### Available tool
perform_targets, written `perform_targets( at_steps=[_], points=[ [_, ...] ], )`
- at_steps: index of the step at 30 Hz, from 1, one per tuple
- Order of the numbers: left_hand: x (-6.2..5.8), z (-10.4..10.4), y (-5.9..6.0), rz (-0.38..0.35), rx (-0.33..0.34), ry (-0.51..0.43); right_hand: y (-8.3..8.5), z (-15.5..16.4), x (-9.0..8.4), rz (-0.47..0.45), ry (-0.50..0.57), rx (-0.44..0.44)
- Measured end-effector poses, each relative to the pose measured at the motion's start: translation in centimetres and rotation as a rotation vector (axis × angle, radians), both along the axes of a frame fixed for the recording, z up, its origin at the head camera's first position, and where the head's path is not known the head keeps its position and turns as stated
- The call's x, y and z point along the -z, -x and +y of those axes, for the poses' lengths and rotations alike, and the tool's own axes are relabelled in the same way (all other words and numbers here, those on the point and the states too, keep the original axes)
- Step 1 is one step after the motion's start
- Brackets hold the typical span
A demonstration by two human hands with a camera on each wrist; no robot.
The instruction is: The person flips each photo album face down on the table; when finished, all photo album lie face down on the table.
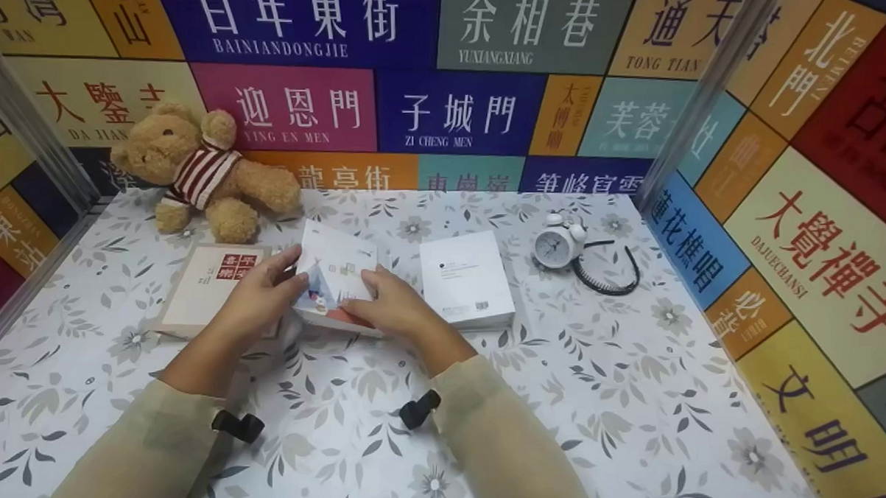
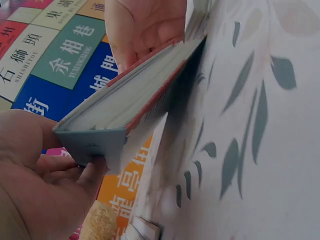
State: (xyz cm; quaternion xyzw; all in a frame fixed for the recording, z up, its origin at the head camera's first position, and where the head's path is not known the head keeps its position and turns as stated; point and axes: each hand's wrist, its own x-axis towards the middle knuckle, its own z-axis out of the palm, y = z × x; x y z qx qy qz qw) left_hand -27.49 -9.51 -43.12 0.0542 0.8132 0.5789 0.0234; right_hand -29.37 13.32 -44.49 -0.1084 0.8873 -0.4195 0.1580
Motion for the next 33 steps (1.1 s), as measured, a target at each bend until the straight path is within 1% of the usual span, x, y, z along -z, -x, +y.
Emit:
perform_targets(
  at_steps=[3, 5, 7, 11, 12, 14, 19, 21, 23, 26, 30, 33],
  points=[
    [-0.6, 0.4, -0.2, 0.039, 0.010, -0.030, -0.3, -0.2, -0.4, 0.005, 0.002, -0.004],
    [-0.8, 0.6, -0.3, 0.065, 0.027, -0.047, -0.5, -0.3, -0.8, -0.009, 0.021, -0.006],
    [-1.0, 0.7, -0.3, 0.091, 0.067, -0.079, -0.8, -0.5, -1.1, -0.029, 0.066, -0.008],
    [-1.0, 0.8, -0.5, 0.145, 0.173, -0.150, -1.3, -0.8, -1.5, -0.084, 0.197, 0.011],
    [-1.0, 0.9, -0.6, 0.152, 0.191, -0.157, -1.4, -0.9, -1.6, -0.091, 0.218, 0.014],
    [-1.0, 1.0, -0.8, 0.162, 0.218, -0.142, -1.6, -1.1, -1.8, -0.109, 0.247, 0.032],
    [-1.1, 1.3, -1.3, 0.124, 0.223, -0.011, -1.5, -1.2, -1.6, -0.120, 0.277, 0.049],
    [-1.0, 1.5, -1.3, 0.100, 0.207, 0.007, -1.4, -1.1, -1.4, -0.110, 0.275, 0.044],
    [-0.8, 1.5, -1.2, 0.090, 0.187, 0.003, -1.2, -0.9, -1.3, -0.097, 0.265, 0.038],
    [-0.5, 1.6, -0.9, 0.061, 0.149, -0.031, -1.0, -0.7, -1.4, -0.073, 0.215, 0.032],
    [-0.4, 1.7, -0.8, -0.038, 0.112, -0.037, -0.8, -0.5, -1.7, -0.083, 0.179, 0.027],
    [-0.4, 1.8, -0.7, -0.089, 0.099, -0.023, -0.9, -0.5, -1.9, -0.081, 0.143, 0.047]
  ],
)
